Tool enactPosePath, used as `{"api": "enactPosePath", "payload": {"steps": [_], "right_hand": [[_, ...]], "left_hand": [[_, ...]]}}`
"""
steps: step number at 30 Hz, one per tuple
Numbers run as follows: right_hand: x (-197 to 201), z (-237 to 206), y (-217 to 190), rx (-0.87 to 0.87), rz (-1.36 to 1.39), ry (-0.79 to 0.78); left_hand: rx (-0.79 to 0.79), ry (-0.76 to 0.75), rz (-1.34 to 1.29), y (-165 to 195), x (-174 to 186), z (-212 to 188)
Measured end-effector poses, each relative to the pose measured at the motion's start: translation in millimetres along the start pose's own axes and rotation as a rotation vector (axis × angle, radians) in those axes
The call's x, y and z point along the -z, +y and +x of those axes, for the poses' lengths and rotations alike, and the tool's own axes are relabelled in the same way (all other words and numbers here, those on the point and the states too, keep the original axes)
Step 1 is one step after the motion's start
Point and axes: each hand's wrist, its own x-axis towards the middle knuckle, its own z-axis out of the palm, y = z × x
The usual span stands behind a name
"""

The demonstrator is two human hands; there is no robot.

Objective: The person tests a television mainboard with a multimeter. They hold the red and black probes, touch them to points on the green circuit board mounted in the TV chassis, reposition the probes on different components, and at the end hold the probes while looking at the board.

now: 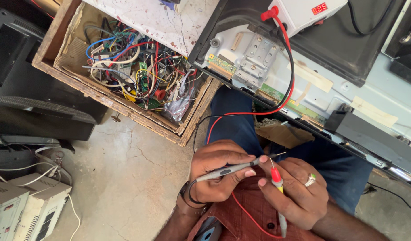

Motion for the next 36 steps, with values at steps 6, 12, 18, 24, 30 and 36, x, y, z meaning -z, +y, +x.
{"api": "enactPosePath", "payload": {"steps": [6, 12, 18, 24, 30, 36], "right_hand": [[-3.9, -2.5, -3.6, -0.024, 0.016, 0.03], [-4.3, -7.7, -5.2, -0.047, 0.02, 0.031], [-9.4, -8.0, -8.0, -0.112, -0.039, 0.093], [10.5, -17.6, -11.6, -0.22, 0.133, 0.011], [0.3, -45.7, -12.4, -0.432, 0.195, 0.051], [-10.8, -47.6, -16.3, -0.637, 0.434, 0.127]], "left_hand": [[-0.016, -0.016, 0.034, 2.0, 1.7, 0.8], [-0.033, 0.039, 0.097, 3.1, -3.7, 0.2], [-0.076, 0.094, 0.145, 1.7, -5.9, -2.2], [-0.098, 0.218, 0.193, -1.8, -8.7, -2.4], [-0.033, 0.256, 0.161, 0.3, -8.2, -4.0], [0.007, 0.259, 0.145, 0.7, -8.7, -4.9]]}}
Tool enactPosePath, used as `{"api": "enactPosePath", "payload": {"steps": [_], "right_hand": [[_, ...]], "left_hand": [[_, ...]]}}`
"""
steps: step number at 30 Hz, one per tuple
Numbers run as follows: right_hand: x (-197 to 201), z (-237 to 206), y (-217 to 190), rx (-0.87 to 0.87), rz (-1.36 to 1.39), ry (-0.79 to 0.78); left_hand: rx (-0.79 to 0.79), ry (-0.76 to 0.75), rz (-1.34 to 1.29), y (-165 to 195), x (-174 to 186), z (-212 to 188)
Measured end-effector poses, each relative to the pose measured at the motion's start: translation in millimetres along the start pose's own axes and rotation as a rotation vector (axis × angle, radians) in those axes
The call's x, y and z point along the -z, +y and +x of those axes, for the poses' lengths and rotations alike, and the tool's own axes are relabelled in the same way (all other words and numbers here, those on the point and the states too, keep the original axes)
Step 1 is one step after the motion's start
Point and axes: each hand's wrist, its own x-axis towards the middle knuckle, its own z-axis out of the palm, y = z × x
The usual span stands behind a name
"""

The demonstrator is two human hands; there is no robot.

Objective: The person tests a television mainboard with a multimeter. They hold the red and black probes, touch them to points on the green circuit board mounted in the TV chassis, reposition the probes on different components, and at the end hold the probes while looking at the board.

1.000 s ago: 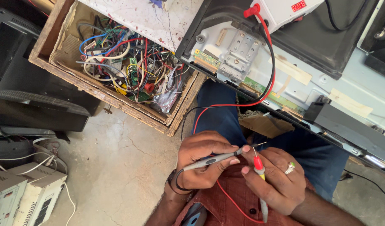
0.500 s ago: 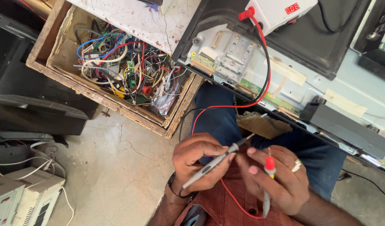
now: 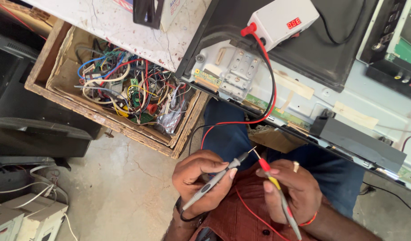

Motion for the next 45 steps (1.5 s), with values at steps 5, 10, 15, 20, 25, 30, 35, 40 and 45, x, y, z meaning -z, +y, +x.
{"api": "enactPosePath", "payload": {"steps": [5, 10, 15, 20, 25, 30, 35, 40, 45], "right_hand": [[-8.4, 10.3, -0.8, 0.126, -0.145, 0.073], [-9.0, 17.7, -1.2, 0.177, -0.106, 0.074], [-6.5, 21.8, -0.5, 0.218, -0.1, 0.058], [-3.9, 20.0, -0.2, 0.197, -0.103, 0.041], [0.8, 22.0, -1.7, 0.235, -0.125, 0.026], [6.6, 23.4, -3.1, 0.239, -0.11, -0.008], [19.3, 14.8, -3.1, 0.226, -0.089, -0.001], [54.1, 2.0, -17.4, 0.19, -0.041, 0.159], [109.8, -38.7, -29.0, 0.03, 0.103, 0.39]], "left_hand": [[0.015, 0.004, 0.004, -3.3, 0.9, -3.5], [0.002, 0.036, -0.051, -9.7, -0.4, -5.6], [0.007, 0.051, -0.008, -12.6, -1.5, -8.6], [0.039, 0.037, -0.036, -12.6, -0.7, -11.2], [0.03, 0.019, -0.016, -12.0, -0.6, -11.3], [0.011, 0.014, -0.021, -12.4, -3.0, -11.9], [-0.018, 0.006, -0.003, -12.9, -4.2, -17.3], [-0.128, 0.105, -0.083, -18.2, -17.0, -20.7], [-0.098, 0.094, 0.067, -3.8, -29.1, -21.9]]}}
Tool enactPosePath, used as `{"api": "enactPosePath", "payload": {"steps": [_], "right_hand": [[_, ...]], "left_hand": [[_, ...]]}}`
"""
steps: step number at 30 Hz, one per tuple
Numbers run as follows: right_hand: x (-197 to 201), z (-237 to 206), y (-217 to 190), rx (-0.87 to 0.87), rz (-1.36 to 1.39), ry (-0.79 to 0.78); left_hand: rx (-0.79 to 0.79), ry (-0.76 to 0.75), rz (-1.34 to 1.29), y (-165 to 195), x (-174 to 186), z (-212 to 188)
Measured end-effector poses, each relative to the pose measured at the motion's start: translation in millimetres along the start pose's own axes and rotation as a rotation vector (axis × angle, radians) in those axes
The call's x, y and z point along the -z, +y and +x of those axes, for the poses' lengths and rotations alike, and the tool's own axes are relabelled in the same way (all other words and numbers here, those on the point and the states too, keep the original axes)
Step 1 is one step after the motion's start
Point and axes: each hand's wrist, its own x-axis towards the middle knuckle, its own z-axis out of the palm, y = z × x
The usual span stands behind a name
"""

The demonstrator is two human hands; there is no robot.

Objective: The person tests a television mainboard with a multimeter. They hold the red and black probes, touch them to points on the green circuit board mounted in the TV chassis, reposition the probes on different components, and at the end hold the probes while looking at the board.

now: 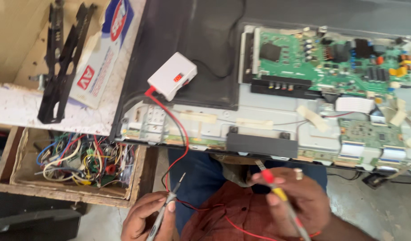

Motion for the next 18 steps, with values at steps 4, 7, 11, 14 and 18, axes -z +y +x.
{"api": "enactPosePath", "payload": {"steps": [4, 7, 11, 14, 18], "right_hand": [[52.7, -10.1, -6.1, 0.0, -0.055, 0.215], [78.1, -1.8, -22.0, 0.066, -0.254, 0.453], [129.1, 10.4, -63.3, -0.615, -0.371, 0.572], [153.6, 3.8, -64.9, -0.488, -0.748, 0.472], [200.4, 25.8, -33.2, -0.389, -0.688, 0.345]], "left_hand": [[-0.139, -0.149, 0.159, 22.6, -13.8, 21.2], [-0.127, -0.176, 0.153, 48.3, -38.7, 39.4], [-0.193, -0.277, 0.167, 88.6, -80.1, 75.4], [-0.257, -0.366, 0.227, 118.6, -114.9, 104.9], [-0.493, -0.433, 0.3, 132.8, -169.6, 149.5]]}}
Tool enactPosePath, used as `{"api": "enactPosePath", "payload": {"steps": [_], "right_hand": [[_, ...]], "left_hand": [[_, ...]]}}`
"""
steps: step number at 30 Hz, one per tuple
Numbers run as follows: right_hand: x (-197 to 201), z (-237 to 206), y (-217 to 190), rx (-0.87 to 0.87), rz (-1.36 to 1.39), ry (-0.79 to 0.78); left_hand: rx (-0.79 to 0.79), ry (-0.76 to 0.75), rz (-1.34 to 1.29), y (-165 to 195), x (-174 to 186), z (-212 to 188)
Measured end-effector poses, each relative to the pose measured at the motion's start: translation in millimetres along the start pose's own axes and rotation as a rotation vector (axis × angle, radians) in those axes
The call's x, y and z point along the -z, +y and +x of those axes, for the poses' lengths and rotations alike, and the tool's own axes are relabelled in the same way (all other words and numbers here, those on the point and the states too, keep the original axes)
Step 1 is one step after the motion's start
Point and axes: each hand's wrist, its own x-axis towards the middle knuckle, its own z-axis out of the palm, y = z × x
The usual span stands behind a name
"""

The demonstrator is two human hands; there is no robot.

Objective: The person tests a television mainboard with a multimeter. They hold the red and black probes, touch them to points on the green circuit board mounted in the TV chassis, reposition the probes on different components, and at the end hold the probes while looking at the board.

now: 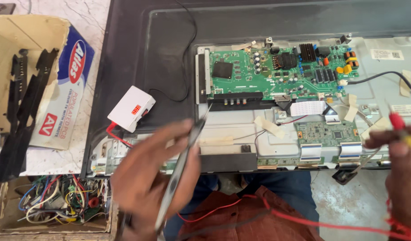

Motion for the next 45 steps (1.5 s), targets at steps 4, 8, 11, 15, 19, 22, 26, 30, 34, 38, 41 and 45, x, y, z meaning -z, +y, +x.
{"api": "enactPosePath", "payload": {"steps": [4, 8, 11, 15, 19, 22, 26, 30, 34, 38, 41, 45], "right_hand": [[0.0, 78.2, 1.8, 0.077, 0.051, -0.128], [-22.8, 162.3, -14.4, 0.127, 0.325, -0.251], [-47.3, 204.6, -14.6, 0.211, 0.365, -0.296], [-83.0, 239.6, 7.0, 0.287, 0.407, -0.4], [-113.4, 256.2, 31.8, 0.218, 0.392, -0.426], [-130.8, 263.5, 41.8, 0.178, 0.396, -0.45], [-144.3, 268.4, 46.0, 0.192, 0.348, -0.46], [-150.6, 270.8, 48.9, 0.189, 0.326, -0.491], [-155.1, 269.7, 52.3, 0.158, 0.327, -0.513], [-160.2, 269.1, 55.2, 0.167, 0.288, -0.53], [-164.4, 270.7, 59.4, 0.178, 0.268, -0.534], [-167.9, 273.9, 68.2, 0.19, 0.279, -0.556]], "left_hand": [[-0.226, 0.03, -0.147, -31.5, -60.1, 62.9], [-0.195, 0.0, -0.402, -73.5, -126.4, 111.6], [-0.09, -0.025, -0.51, -104.3, -174.2, 135.6], [0.034, -0.045, -0.418, -138.5, -219.6, 142.8], [0.104, -0.096, -0.437, -160.8, -241.4, 139.6], [0.114, -0.117, -0.487, -170.1, -247.4, 139.1], [0.004, -0.107, -0.397, -179.1, -248.4, 140.6], [0.004, -0.162, -0.376, -186.8, -249.5, 140.8], [-0.064, -0.178, -0.374, -190.4, -254.5, 139.2], [-0.068, -0.208, -0.368, -193.7, -256.2, 134.1], [-0.043, -0.228, -0.362, -198.0, -258.9, 131.1], [-0.057, -0.208, -0.375, -206.4, -264.5, 133.9]]}}
